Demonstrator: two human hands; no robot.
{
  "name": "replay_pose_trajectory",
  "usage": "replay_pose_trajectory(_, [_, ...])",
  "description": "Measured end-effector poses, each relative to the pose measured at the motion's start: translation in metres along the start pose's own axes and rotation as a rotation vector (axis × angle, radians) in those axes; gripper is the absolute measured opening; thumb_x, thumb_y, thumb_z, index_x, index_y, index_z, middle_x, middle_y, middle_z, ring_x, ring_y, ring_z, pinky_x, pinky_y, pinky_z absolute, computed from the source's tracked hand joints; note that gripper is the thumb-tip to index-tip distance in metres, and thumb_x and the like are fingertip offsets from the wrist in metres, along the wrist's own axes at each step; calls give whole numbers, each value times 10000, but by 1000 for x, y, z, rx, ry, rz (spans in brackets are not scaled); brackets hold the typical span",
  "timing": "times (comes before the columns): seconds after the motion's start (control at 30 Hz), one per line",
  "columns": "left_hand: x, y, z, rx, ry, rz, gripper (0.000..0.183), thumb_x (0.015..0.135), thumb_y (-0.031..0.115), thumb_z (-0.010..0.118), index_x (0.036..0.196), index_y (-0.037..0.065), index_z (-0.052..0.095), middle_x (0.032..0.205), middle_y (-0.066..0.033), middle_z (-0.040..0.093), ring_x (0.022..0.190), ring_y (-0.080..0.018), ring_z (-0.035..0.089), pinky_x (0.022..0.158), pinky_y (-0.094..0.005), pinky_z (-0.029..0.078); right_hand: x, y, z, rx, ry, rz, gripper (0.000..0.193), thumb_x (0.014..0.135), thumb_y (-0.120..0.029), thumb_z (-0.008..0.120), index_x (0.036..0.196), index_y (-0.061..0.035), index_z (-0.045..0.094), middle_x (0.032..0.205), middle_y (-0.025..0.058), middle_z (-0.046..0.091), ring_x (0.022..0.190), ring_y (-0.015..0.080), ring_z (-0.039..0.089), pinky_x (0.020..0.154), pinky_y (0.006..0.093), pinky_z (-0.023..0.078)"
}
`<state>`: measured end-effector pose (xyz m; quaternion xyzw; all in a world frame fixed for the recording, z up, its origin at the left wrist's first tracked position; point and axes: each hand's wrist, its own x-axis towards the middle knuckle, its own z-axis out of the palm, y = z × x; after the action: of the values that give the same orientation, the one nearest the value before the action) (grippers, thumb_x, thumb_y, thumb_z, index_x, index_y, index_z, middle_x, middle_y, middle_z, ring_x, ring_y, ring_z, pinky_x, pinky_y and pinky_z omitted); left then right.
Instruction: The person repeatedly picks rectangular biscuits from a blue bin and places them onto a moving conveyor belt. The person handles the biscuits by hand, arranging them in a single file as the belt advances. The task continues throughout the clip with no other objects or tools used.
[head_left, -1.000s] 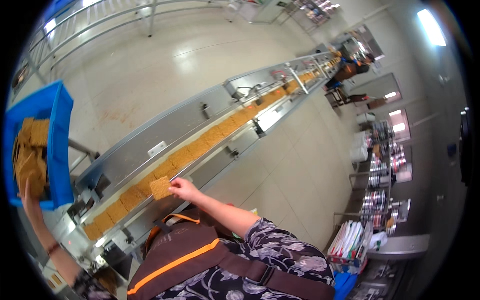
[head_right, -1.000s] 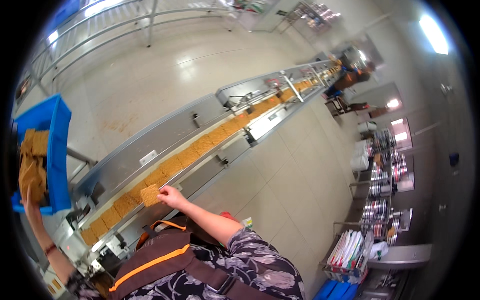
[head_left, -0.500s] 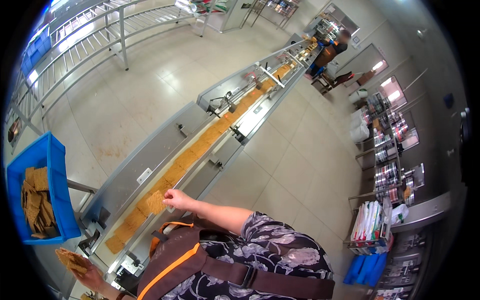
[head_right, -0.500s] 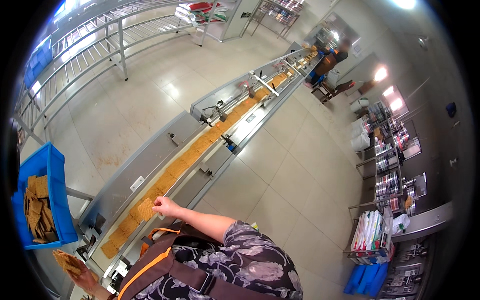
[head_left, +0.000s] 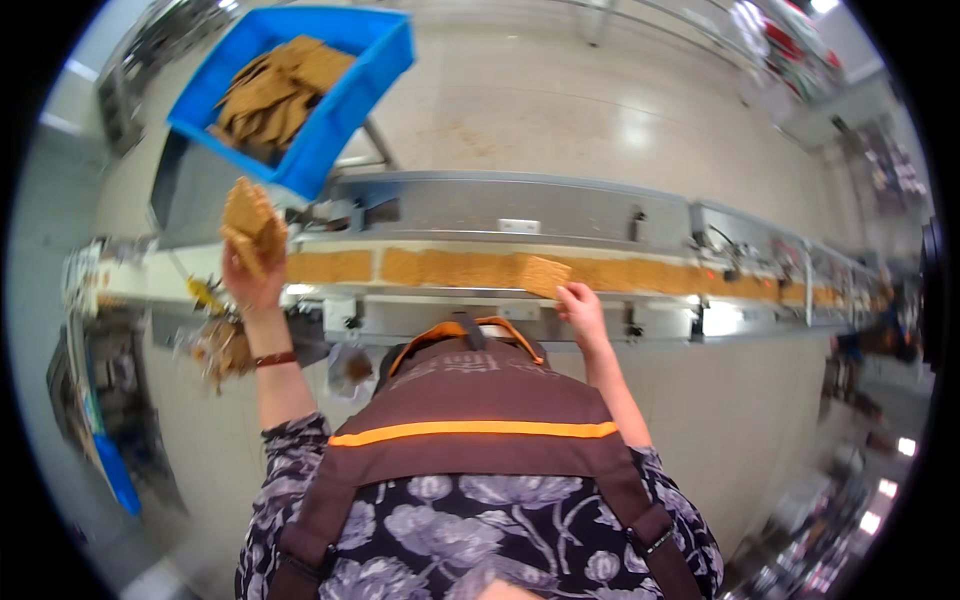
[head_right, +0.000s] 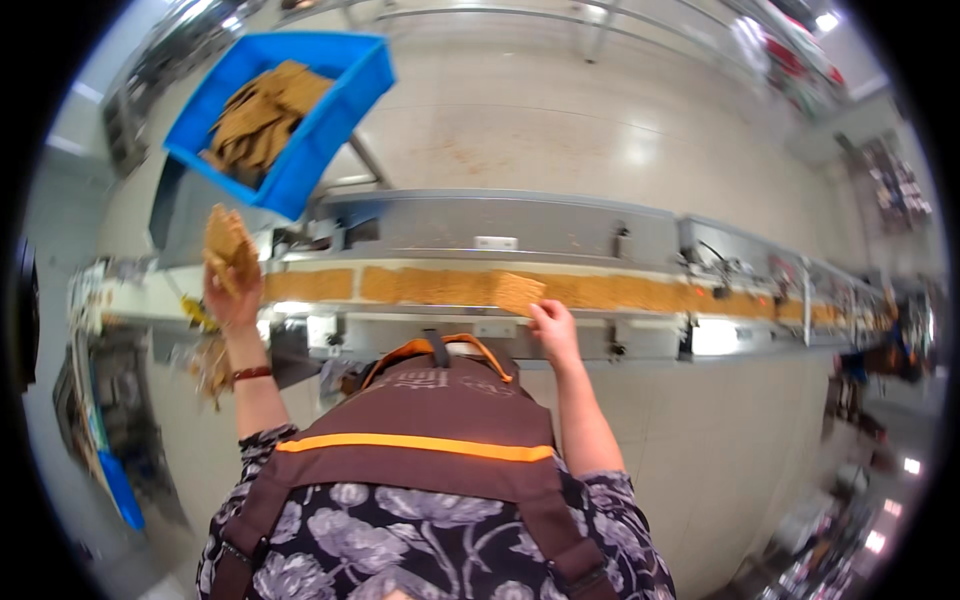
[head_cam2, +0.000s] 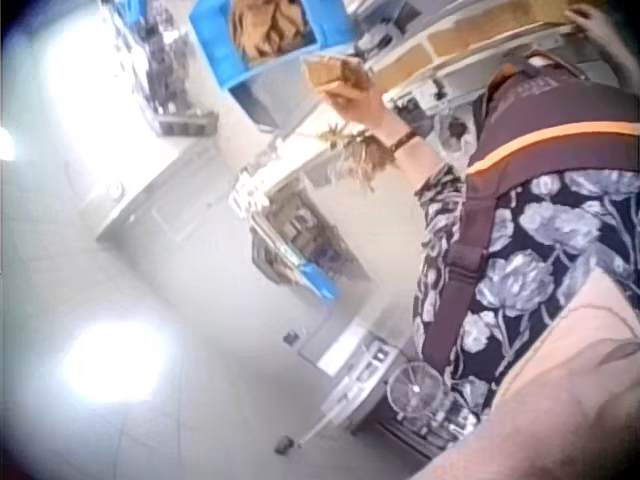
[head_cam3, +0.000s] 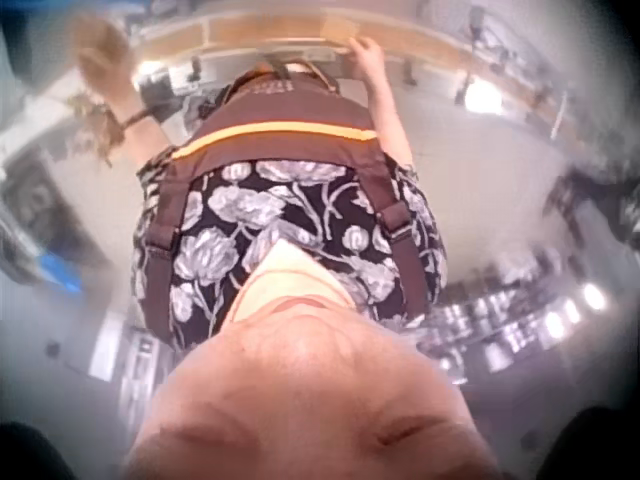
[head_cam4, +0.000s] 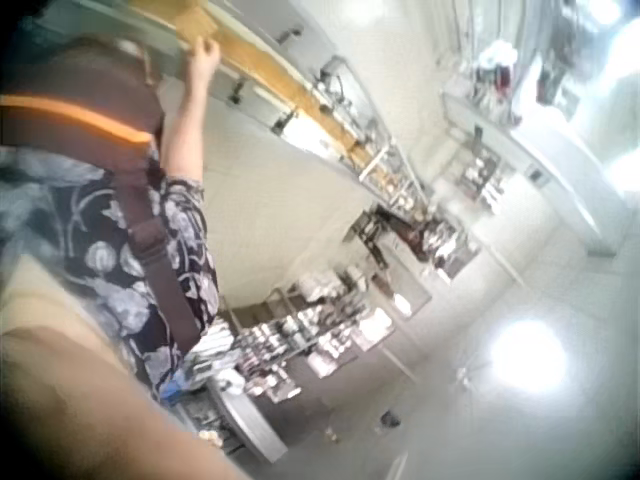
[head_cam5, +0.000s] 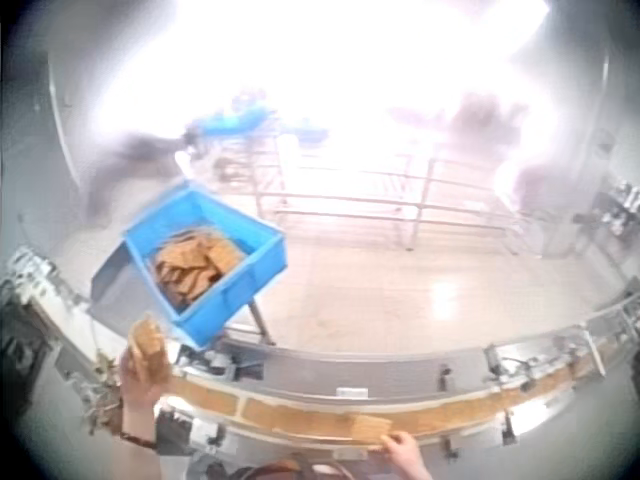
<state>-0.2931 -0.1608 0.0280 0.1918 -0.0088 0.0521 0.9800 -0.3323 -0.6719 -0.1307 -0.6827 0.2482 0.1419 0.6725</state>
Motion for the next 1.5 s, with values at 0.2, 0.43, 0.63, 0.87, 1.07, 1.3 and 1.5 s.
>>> replay_pose_trajectory(0.2, [-50, 0, 0, 133, 176, 120, 556, 907, 249, 578, 1388, 51, 380, 1360, -145, 472, 1253, -308, 468, 1022, -483, 422, 8, 0, 14, -34, -159, 116, 254, 884, -230, 651, 1035, -40, 577, 852, 18, 612, 697, 97, 591, 573, 225, 448])
replay_pose_trajectory(0.43, [-86, -2, -33, 163, 459, 79, 501, 903, 253, 568, 1341, 48, 437, 1291, -144, 538, 1181, -318, 530, 1014, -466, 437, 34, -13, 64, -68, -254, 86, 219, 898, -225, 636, 1021, -56, 570, 837, -1, 584, 698, 82, 559, 542, 204, 435])
replay_pose_trajectory(0.63, [-111, 9, -88, 134, 675, -49, 473, 916, 254, 527, 1341, 64, 439, 1315, -134, 519, 1211, -321, 498, 1010, -499, 414, 29, -19, 100, -29, -217, 62, 236, 895, -205, 638, 1036, -27, 573, 837, 16, 587, 685, 91, 572, 538, 210, 444])
replay_pose_trajectory(0.87, [-144, 14, -150, 120, 609, -185, 498, 917, 211, 499, 1388, 100, 379, 1355, -132, 486, 1234, -339, 479, 1020, -531, 390, 11, -12, 138, -8, -202, 200, 284, 895, -223, 644, 1087, -33, 556, 844, 24, 582, 666, 101, 579, 516, 219, 441])
replay_pose_trajectory(1.07, [-139, 12, -153, 9, 627, -221, 442, 973, 300, 470, 1343, 58, 442, 1325, -118, 524, 1218, -289, 507, 1034, -475, 394, 15, -6, 233, -131, -378, 224, 317, 905, -222, 619, 1139, -20, 550, 865, 30, 590, 698, 113, 589, 564, 230, 448])
replay_pose_trajectory(1.3, [-126, 16, -139, 17, 641, -273, 418, 968, 242, 483, 1329, 35, 444, 1309, -129, 535, 1202, -311, 520, 1018, -467, 417, 16, -9, 347, -396, -491, 115, 337, 885, -255, 616, 1094, 9, 599, 862, 63, 653, 724, 117, 618, 576, 237, 474])
replay_pose_trajectory(1.5, [-106, -6, -140, 49, 532, -296, 437, 984, 264, 447, 1358, 40, 408, 1352, -140, 494, 1230, -301, 496, 1036, -447, 401, 11, 11, 321, -772, -392, -312, 289, 894, -226, 606, 1071, 2, 619, 920, 63, 669, 712, 117, 619, 596, 278, 478])
